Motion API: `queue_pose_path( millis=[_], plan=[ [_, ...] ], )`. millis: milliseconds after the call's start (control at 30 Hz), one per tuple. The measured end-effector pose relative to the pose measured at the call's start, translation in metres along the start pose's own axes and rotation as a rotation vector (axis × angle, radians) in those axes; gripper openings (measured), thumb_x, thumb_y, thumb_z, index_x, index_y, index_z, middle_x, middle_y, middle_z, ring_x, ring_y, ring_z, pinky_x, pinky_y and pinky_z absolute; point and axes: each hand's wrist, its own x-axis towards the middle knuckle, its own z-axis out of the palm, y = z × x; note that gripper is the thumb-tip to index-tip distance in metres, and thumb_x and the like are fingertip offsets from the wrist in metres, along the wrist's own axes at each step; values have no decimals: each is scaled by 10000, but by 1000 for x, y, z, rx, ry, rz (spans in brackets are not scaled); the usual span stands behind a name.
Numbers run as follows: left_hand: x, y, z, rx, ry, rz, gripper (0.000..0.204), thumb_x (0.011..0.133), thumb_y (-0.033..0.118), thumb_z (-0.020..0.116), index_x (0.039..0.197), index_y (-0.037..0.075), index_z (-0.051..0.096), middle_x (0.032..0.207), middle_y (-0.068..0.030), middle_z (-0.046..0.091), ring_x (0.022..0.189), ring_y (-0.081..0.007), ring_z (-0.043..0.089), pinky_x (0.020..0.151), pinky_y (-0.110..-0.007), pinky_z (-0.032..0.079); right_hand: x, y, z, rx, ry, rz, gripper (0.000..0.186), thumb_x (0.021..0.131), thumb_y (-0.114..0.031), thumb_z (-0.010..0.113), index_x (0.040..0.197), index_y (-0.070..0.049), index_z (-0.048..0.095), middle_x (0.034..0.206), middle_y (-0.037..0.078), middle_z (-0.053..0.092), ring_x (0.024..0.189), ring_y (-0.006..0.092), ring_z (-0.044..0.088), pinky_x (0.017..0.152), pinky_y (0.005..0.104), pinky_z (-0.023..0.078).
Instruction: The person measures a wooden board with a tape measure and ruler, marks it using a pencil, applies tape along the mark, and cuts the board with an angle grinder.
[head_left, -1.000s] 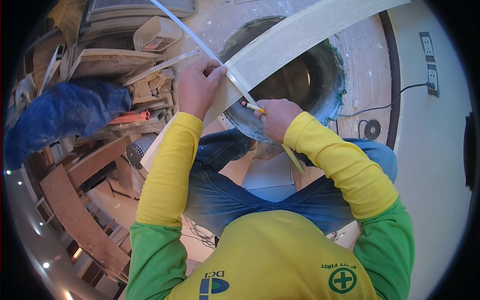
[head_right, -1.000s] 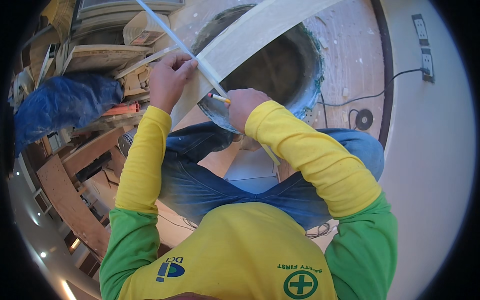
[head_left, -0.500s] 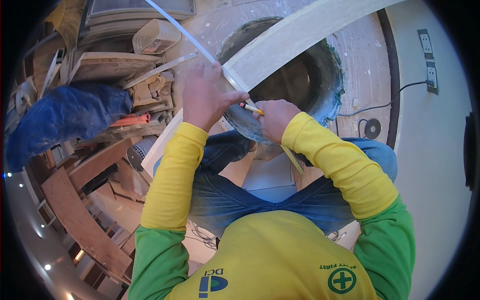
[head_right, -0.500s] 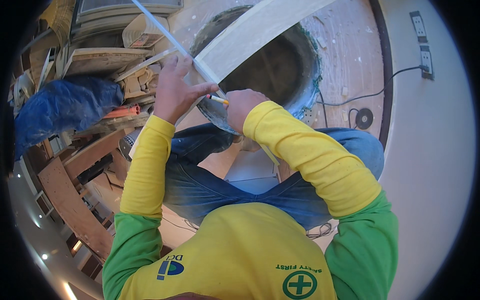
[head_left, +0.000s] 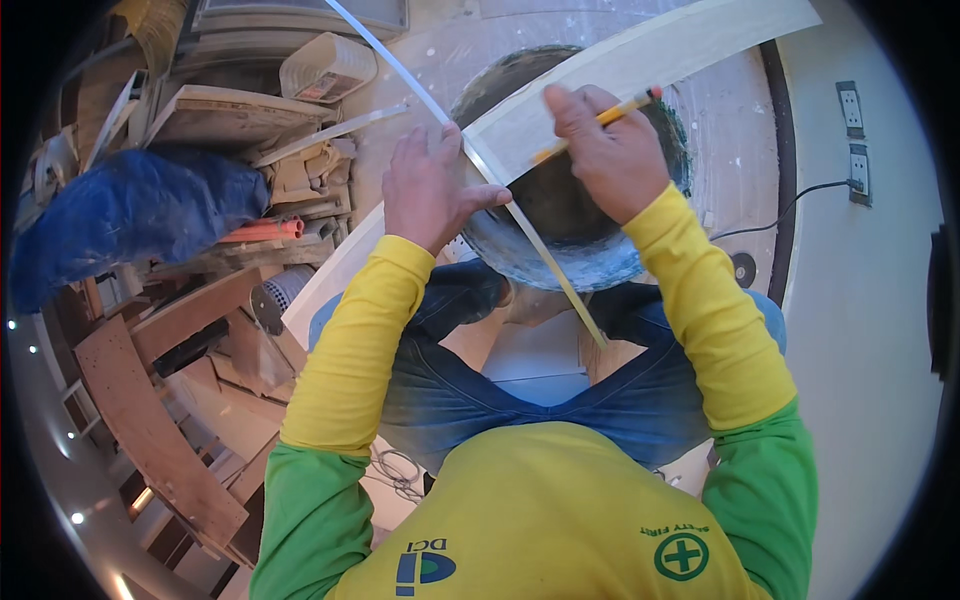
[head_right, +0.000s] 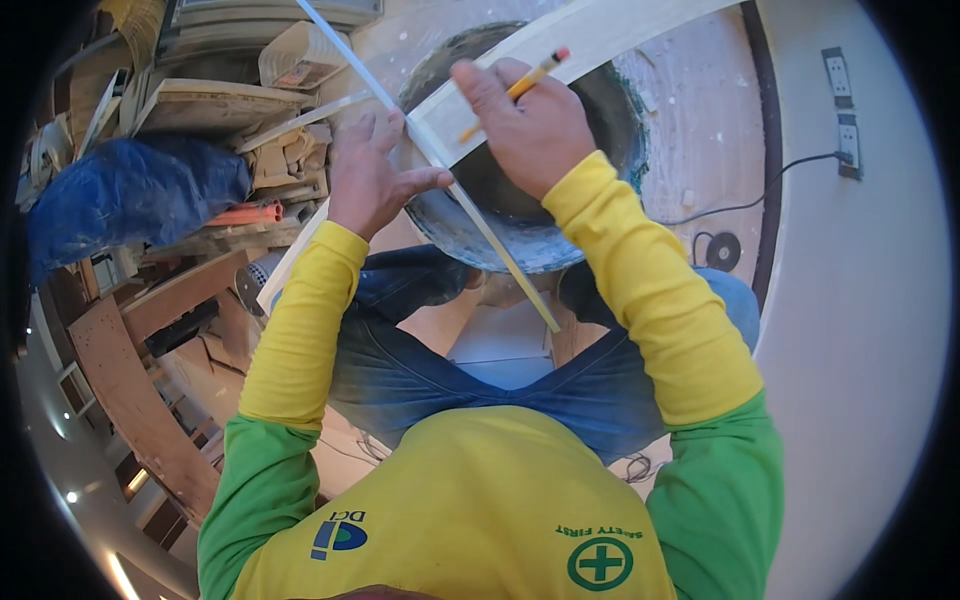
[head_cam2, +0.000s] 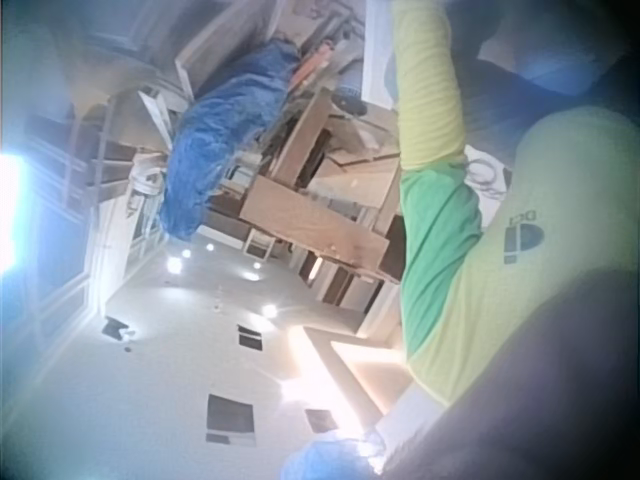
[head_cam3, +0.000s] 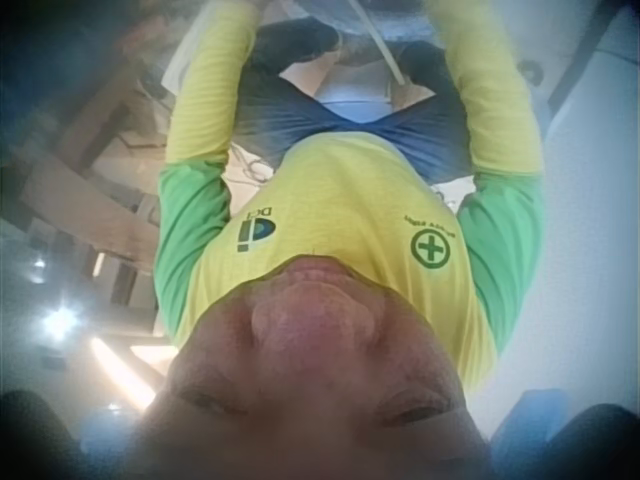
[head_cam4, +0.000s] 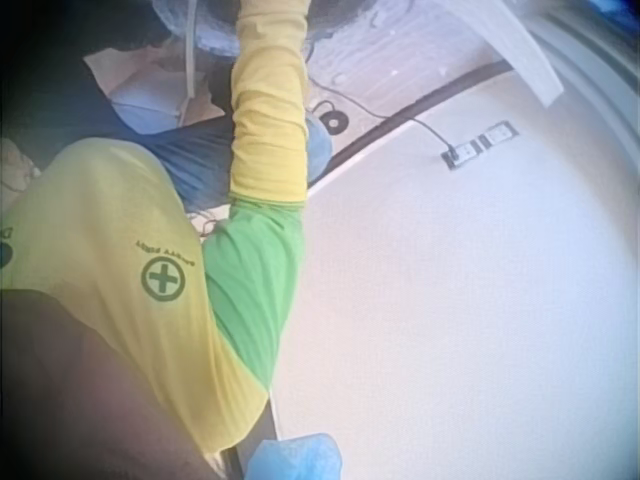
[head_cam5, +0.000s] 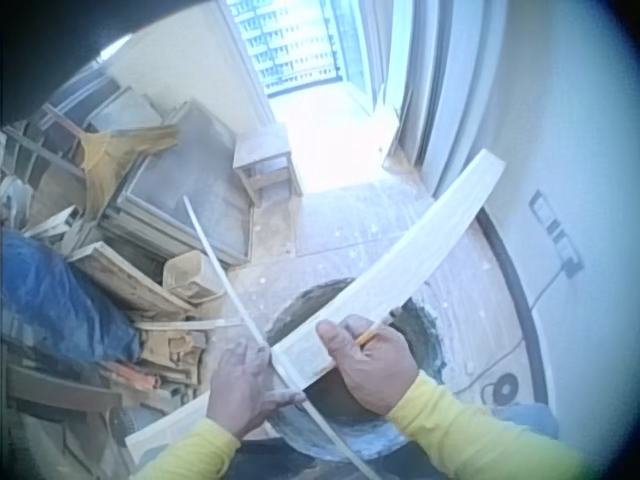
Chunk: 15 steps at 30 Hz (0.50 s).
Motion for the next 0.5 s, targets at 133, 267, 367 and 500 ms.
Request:
queue_pose_path(
  millis=[133, 267, 367, 500],
  plan=[
    [-3, -3, 4, 32, 22, -1, 929, 595, 518, 815, 1326, 35, 508, 1283, -292, 504, 1231, -418, 456, 988, -481, 399, 2, 10, 33, 182, -51, 3, 319, 911, -328, 589, 996, -32, 672, 896, 144, 689, 814, 272, 651, 773, 338, 510],
    [0, -8, 8, -140, -33, -27, 968, 590, 511, 825, 1339, -2, 490, 1263, -280, 531, 1182, -392, 518, 961, -421, 444, -5, 23, 51, 131, -38, -85, 266, 901, -202, 612, 1091, -26, 671, 1018, 106, 697, 898, 161, 645, 827, 263, 493],
    [-1, -13, 14, -120, 45, 40, 971, 584, 490, 834, 1327, -32, 489, 1255, -247, 550, 1150, -354, 550, 939, -390, 466, -6, 31, 55, 61, -55, -124, 272, 892, -197, 603, 1111, -54, 676, 1071, 116, 692, 966, 201, 650, 861, 295, 491],
    [0, -7, 9, -131, 8, 11, 965, 594, 475, 832, 1331, -40, 480, 1264, -214, 557, 1150, -336, 553, 951, -396, 461, -7, 32, 56, 9, -77, -121, 270, 891, -211, 594, 1111, -84, 683, 1065, 103, 691, 966, 236, 637, 858, 318, 495]
  ],
)
